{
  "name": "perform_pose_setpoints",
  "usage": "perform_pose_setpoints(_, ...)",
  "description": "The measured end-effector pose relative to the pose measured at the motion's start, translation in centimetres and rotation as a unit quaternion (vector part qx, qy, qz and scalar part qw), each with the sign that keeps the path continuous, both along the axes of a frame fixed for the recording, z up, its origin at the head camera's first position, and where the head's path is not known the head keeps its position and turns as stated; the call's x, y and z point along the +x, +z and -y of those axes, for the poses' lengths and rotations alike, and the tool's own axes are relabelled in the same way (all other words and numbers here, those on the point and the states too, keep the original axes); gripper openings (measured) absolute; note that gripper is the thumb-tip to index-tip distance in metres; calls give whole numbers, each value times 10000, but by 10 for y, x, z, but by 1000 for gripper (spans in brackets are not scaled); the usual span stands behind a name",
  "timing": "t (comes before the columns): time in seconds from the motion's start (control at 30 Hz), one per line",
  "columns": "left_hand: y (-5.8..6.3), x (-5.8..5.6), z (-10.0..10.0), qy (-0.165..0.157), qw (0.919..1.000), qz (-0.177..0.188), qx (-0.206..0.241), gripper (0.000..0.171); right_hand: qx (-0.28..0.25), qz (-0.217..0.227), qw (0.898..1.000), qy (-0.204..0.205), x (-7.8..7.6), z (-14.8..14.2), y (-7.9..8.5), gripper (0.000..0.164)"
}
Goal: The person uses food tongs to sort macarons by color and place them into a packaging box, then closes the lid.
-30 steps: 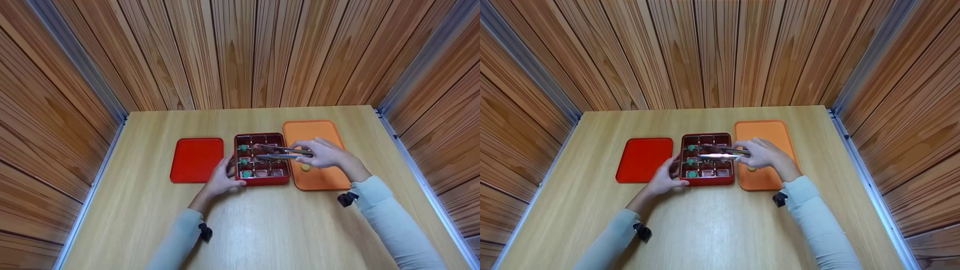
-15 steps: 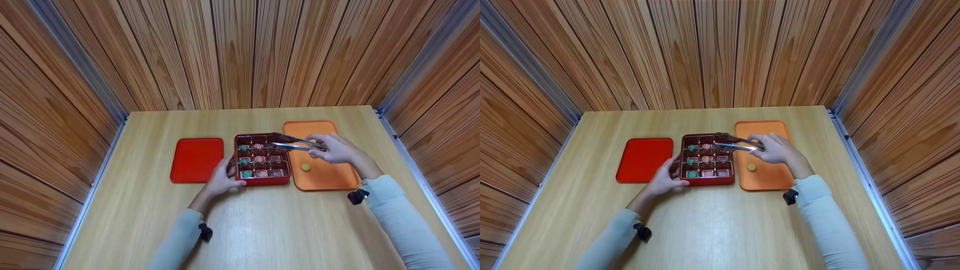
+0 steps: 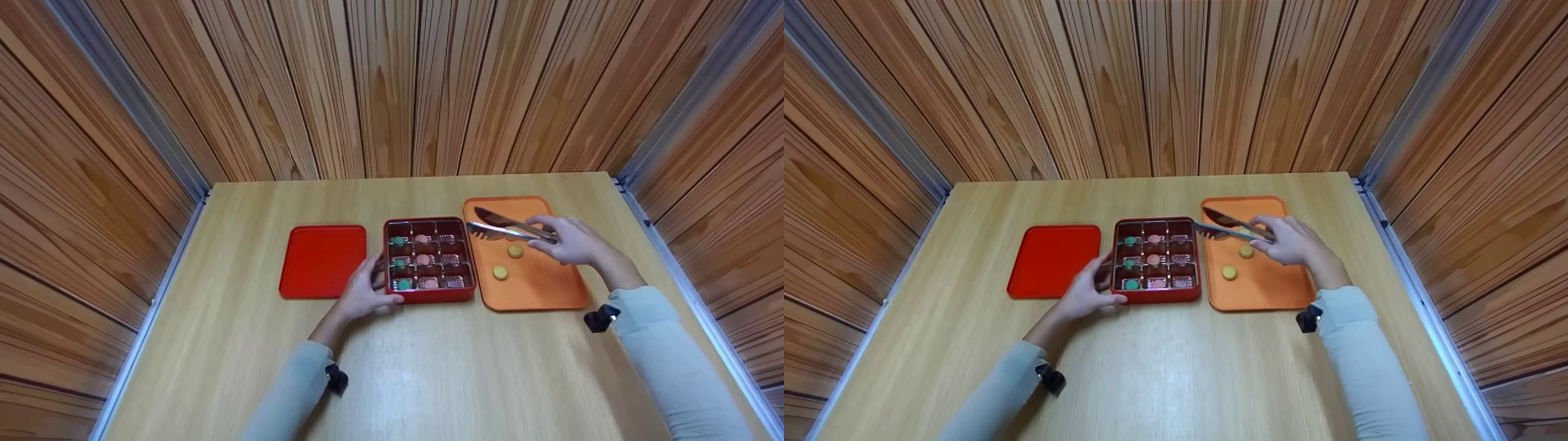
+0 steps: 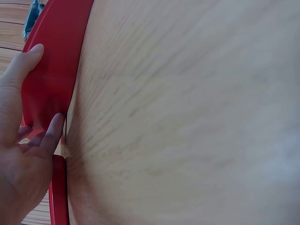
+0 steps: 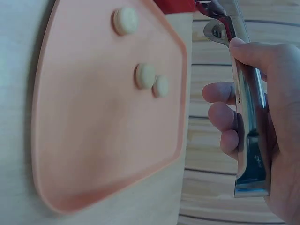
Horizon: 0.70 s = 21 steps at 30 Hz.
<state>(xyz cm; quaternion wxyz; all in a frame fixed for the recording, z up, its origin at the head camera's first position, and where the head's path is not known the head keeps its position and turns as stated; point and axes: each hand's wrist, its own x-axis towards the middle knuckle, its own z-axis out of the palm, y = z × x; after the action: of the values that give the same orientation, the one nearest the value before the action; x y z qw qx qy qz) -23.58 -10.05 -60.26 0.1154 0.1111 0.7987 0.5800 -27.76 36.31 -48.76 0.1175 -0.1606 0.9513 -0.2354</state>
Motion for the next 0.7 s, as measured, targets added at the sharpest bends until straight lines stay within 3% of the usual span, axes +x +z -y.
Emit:
perform_pose_setpoints(0.23,0,0,0,-23,10000,1,-20,117,180,-188,9996,-131,-4,-17,-9,53)
perform_pose_setpoints(0.7,-2,-2,0,-34,10000,20,48,118,310,201,9963,-775,-8,-34,-26,54)
